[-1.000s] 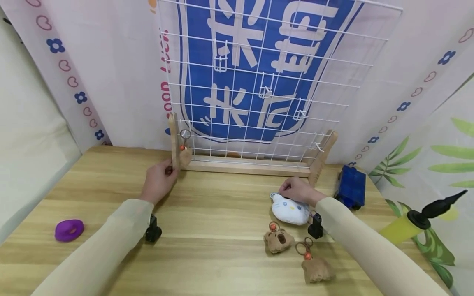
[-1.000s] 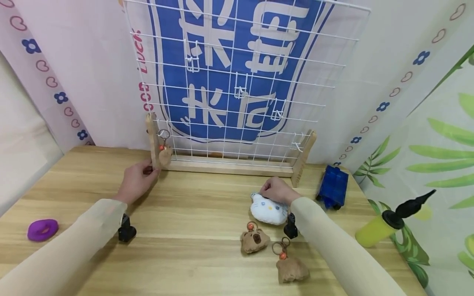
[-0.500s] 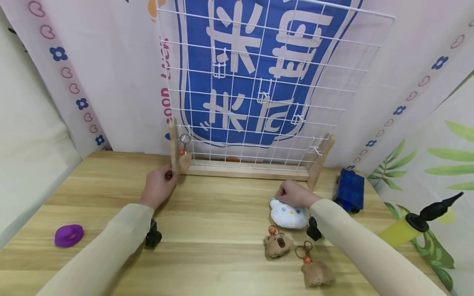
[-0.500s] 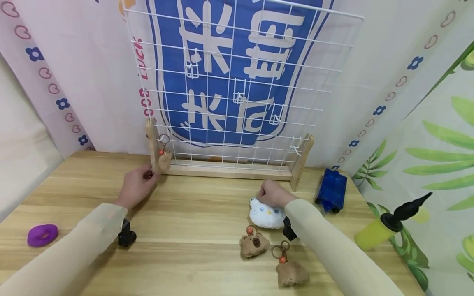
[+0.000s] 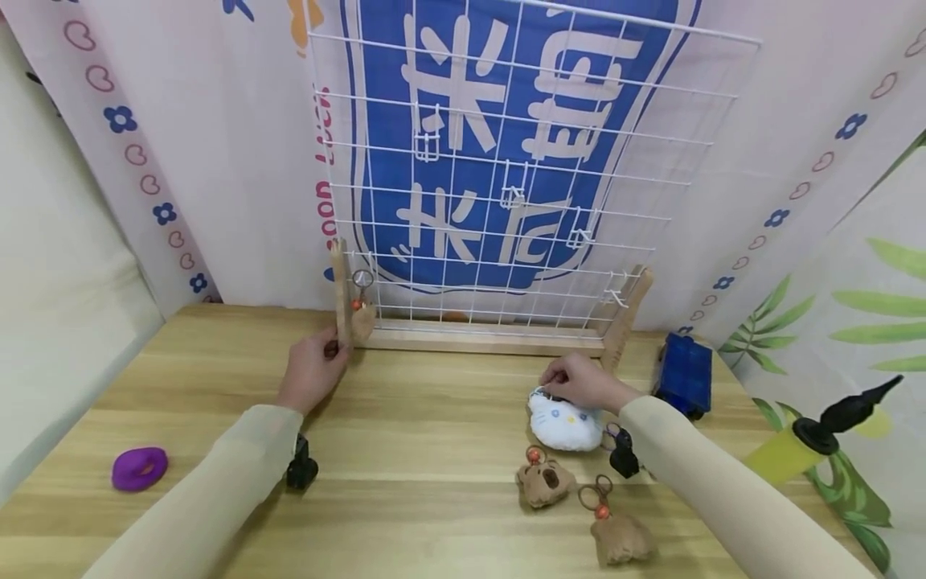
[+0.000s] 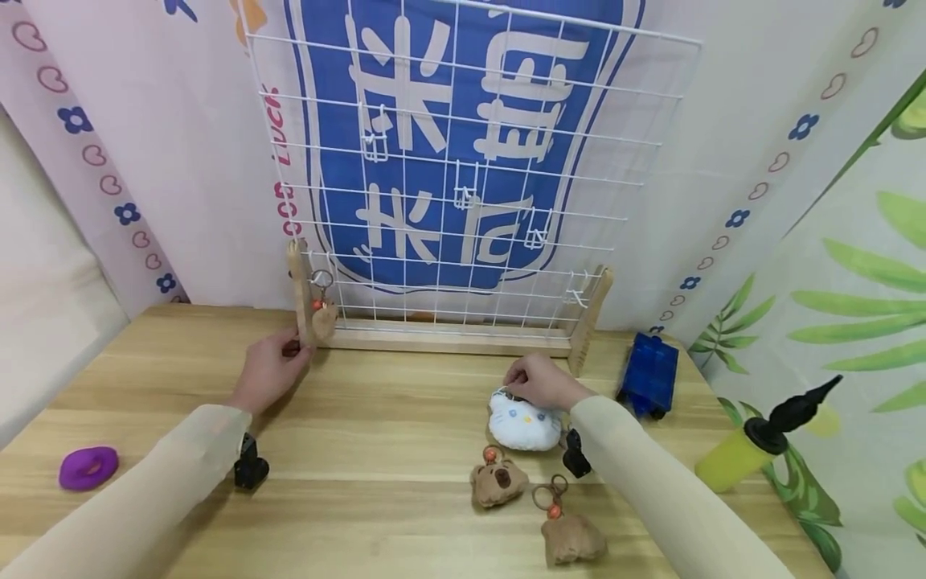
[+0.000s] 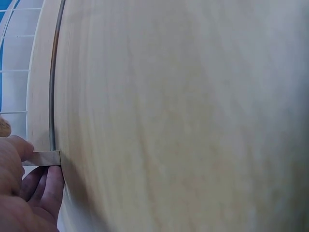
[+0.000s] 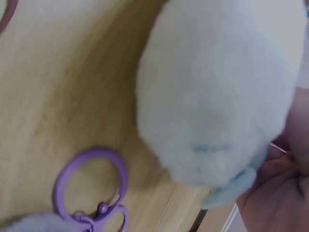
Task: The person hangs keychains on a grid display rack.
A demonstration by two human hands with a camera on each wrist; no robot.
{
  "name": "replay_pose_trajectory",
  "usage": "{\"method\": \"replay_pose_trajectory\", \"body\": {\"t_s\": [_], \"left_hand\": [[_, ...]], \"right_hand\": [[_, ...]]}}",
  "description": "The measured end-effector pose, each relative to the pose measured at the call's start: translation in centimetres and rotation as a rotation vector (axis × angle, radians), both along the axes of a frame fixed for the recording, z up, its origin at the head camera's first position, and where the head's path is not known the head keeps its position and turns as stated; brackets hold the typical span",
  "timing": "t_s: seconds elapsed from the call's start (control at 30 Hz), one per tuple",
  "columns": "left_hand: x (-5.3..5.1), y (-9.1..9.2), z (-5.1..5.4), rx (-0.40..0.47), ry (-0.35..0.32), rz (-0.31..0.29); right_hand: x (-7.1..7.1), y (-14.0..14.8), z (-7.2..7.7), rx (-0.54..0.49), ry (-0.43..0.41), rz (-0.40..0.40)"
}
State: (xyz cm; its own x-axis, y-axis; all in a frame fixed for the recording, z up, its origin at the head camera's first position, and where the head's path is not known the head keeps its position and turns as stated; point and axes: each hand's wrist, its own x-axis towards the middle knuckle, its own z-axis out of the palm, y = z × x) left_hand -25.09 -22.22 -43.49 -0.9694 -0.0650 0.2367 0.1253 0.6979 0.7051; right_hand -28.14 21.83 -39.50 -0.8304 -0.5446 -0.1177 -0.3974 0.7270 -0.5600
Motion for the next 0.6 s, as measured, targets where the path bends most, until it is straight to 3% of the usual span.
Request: {"method": "replay_pose_trajectory", "body": {"t_s": [0.2, 0.47, 0.6], "left_hand": [[0.0, 0.1, -0.5, 0.003, 0.034, -0.008], [0.0, 0.0, -0.4, 0.000, 0.035, 0.001], [-0.1, 0.0, -0.2, -0.010, 0.044, -0.002]], "right_hand": [[0.5, 0.3, 0.1, -0.101, -0.055, -0.062], [1.5, -0.4, 1.5, -0.343, -0.189, -0.103], [1.7, -1.3, 2.5, -0.422, -0.180, -0.124]]}}
